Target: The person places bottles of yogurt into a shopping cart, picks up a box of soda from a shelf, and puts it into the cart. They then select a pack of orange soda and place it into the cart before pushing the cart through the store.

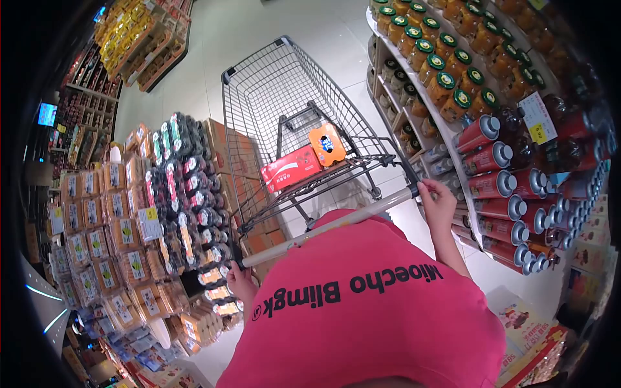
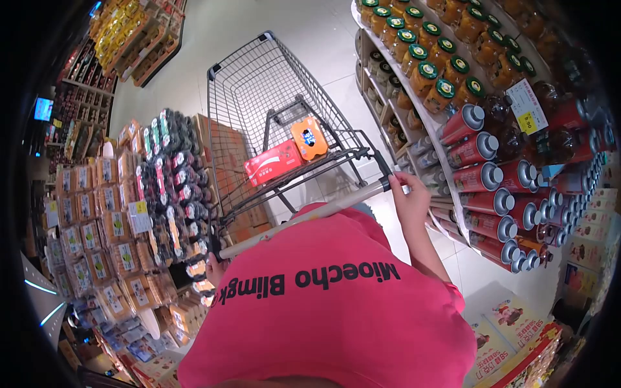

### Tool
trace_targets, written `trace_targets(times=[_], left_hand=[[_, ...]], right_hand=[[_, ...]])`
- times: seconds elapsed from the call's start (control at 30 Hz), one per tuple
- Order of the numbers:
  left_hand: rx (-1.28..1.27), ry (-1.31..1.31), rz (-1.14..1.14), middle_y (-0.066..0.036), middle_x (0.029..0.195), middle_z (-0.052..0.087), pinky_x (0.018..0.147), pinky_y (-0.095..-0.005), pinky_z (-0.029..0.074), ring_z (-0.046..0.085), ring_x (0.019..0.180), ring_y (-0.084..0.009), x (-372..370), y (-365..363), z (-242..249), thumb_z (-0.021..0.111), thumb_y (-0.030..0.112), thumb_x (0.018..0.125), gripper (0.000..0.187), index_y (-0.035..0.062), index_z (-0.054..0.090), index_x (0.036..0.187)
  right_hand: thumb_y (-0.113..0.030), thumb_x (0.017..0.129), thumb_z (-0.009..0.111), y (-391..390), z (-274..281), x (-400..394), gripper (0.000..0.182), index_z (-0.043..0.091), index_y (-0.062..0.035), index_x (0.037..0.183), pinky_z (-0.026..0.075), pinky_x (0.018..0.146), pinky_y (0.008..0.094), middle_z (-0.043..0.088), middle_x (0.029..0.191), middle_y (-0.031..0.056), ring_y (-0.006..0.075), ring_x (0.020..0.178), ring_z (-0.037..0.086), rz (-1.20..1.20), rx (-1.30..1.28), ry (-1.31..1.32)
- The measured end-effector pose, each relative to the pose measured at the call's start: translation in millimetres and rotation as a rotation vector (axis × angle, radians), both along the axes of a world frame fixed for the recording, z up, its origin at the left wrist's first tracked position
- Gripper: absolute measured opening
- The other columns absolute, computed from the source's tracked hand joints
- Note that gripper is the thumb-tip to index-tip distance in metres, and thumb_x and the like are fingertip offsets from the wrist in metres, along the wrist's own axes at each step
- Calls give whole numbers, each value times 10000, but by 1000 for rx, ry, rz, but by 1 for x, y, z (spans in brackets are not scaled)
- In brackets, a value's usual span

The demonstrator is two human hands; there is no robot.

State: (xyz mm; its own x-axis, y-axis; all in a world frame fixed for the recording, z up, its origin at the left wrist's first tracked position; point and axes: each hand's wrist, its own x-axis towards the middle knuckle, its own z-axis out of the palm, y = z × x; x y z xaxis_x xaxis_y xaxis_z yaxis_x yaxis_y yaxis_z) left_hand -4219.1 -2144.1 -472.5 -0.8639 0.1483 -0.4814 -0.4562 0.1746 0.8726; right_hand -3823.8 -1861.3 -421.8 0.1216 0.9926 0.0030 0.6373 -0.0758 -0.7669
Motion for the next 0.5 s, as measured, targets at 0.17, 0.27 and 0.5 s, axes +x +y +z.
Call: trace_targets(times=[0.17,0.27,0.5], left_hand=[[18,24,-84,-51,775,566,621,-220,499,575,673,-116,-33,51,-7,591,248,910,262,62,468,773],[34,50,-59,-19,690,555,482,-177,368,459,537,-49,-58,75,-30,576,244,921,241,50,501,799],[66,-39,-304,-26,700,569,516,-183,427,514,561,-63,-123,133,-39,566,229,926,244,29,537,788]], right_hand=[[-132,775,680,58,-19,-37,193,660,-7,920,473,644,268,644,746,86,146,690,622,36,-57,89],[-133,774,678,89,-34,-53,194,651,-16,927,457,601,270,627,721,57,133,626,576,91,-11,84],[-117,773,669,149,-65,-93,163,640,-38,913,329,477,218,558,680,-16,45,519,399,64,-6,123]])
